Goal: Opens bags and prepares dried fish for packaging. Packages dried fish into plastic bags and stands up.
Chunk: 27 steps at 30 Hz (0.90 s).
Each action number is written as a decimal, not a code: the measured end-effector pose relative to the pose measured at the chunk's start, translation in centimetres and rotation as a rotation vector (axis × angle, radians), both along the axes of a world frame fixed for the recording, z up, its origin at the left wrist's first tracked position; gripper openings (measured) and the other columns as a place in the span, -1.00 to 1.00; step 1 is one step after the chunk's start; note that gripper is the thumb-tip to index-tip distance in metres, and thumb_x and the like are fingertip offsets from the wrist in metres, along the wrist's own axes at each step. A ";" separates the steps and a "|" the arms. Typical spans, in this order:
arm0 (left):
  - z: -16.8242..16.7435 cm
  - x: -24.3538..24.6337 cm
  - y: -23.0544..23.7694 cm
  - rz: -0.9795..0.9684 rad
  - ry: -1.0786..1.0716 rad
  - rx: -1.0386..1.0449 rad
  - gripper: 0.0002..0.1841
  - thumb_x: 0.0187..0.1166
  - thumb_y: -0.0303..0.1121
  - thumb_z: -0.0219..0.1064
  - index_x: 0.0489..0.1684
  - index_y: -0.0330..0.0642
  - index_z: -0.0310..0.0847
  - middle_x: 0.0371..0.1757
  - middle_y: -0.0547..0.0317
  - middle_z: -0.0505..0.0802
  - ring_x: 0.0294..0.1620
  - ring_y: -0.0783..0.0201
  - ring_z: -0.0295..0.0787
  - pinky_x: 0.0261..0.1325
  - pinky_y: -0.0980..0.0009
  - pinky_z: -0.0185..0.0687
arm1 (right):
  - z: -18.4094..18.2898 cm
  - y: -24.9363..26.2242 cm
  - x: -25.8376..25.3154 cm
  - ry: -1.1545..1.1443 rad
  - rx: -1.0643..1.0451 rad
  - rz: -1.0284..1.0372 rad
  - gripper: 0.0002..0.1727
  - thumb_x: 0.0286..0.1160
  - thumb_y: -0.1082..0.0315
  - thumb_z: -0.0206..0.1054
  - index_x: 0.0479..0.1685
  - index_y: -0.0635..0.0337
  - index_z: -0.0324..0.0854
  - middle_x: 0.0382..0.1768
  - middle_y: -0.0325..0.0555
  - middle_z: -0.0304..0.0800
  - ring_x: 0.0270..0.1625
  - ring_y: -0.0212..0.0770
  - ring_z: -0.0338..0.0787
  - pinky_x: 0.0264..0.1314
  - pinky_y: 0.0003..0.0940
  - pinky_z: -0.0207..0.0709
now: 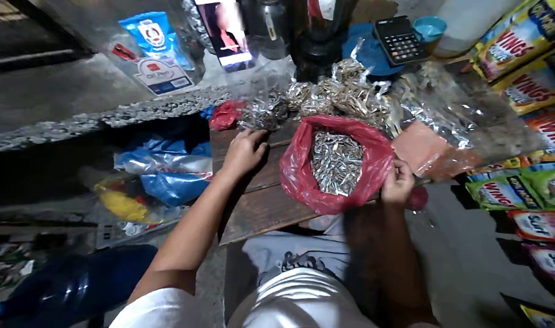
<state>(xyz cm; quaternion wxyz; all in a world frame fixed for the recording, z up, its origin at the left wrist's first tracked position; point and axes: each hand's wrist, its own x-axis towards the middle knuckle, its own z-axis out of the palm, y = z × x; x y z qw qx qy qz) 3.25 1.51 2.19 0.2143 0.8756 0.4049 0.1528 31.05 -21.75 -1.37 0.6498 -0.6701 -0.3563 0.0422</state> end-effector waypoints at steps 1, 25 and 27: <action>0.2 -0.3 -0.9 -0.007 -0.028 0.000 -0.62 0.72 -0.37 0.21 0.43 -0.30 0.64 0.39 -0.37 0.69 0.46 -0.35 0.58 0.51 -0.32 0.36 | 0.2 0.0 -0.1 -0.002 -0.014 0.003 -0.80 0.65 0.49 0.13 -0.22 0.49 0.59 -0.40 -0.37 0.67 -0.31 -0.78 0.61 -0.12 -0.74 0.55; -2.2 -3.7 -7.1 0.239 -0.480 -0.224 -0.68 0.72 -0.46 0.20 0.36 -0.38 0.61 0.28 -0.17 0.78 0.23 0.19 0.76 0.37 0.25 0.60 | 2.6 -5.3 11.4 -0.058 -0.338 -0.167 -0.59 0.50 0.47 0.30 0.17 0.70 0.47 -0.05 0.19 0.66 -0.07 -0.52 0.60 0.07 -0.61 0.51; -2.5 -3.8 -6.9 0.226 -0.486 -0.210 -0.67 0.70 -0.45 0.20 0.34 -0.39 0.62 0.26 -0.17 0.79 0.24 0.18 0.76 0.39 0.23 0.60 | 2.0 -5.2 11.6 -0.123 -0.342 -0.164 -0.66 0.54 0.41 0.32 -0.04 0.68 0.60 -0.15 0.14 0.71 -0.13 -0.55 0.63 0.04 -0.62 0.53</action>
